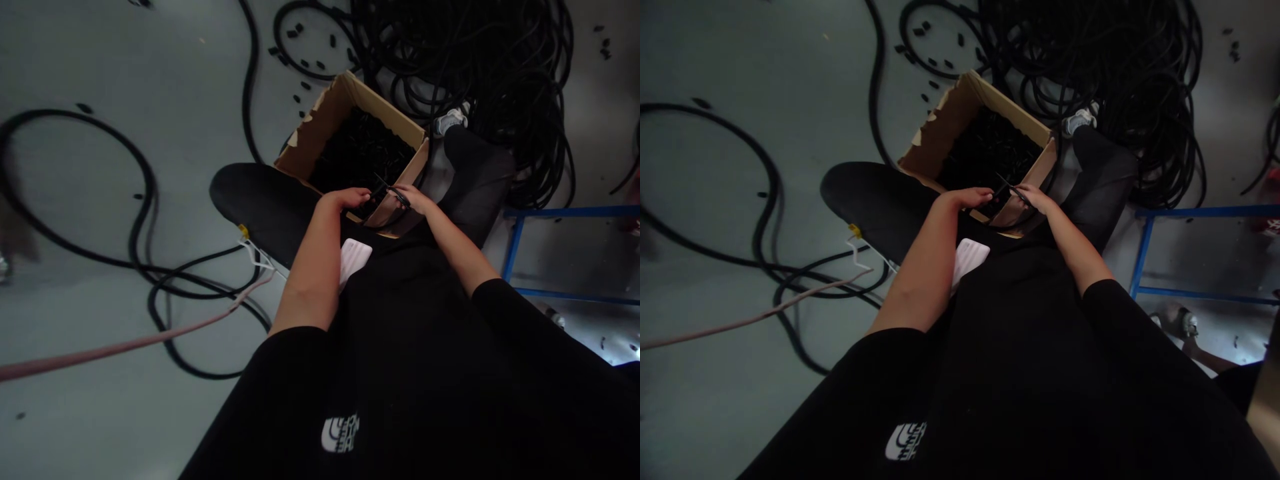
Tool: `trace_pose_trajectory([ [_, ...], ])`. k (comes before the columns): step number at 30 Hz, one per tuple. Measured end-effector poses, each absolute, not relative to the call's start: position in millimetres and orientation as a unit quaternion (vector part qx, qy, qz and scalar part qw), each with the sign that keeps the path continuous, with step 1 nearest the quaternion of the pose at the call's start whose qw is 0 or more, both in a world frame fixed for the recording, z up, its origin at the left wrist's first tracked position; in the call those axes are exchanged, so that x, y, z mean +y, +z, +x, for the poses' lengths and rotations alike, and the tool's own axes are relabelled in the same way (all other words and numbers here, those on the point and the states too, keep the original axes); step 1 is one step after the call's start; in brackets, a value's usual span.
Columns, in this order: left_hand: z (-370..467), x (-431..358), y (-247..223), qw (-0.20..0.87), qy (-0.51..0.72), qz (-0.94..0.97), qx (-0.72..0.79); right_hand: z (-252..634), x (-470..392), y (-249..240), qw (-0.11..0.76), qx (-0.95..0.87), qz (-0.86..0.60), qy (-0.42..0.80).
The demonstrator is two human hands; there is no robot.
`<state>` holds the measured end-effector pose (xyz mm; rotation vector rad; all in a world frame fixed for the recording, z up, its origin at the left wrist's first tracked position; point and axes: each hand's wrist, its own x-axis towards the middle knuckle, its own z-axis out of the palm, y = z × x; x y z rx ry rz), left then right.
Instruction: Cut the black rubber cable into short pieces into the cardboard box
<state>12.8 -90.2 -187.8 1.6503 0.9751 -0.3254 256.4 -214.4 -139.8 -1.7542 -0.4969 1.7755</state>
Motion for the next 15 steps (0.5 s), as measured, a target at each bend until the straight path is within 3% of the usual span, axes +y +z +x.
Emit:
trace_pose_trajectory([
  [2,14,-90,-184,0.555,-0.168,0.690,0.433,257,-215,-139,0.304,-0.194,-0.649,0.670],
  [15,22,-86,-174,0.531,-0.075,0.637,0.553,250,-214,-120,0.329,-0.148,-0.649,0.670],
])
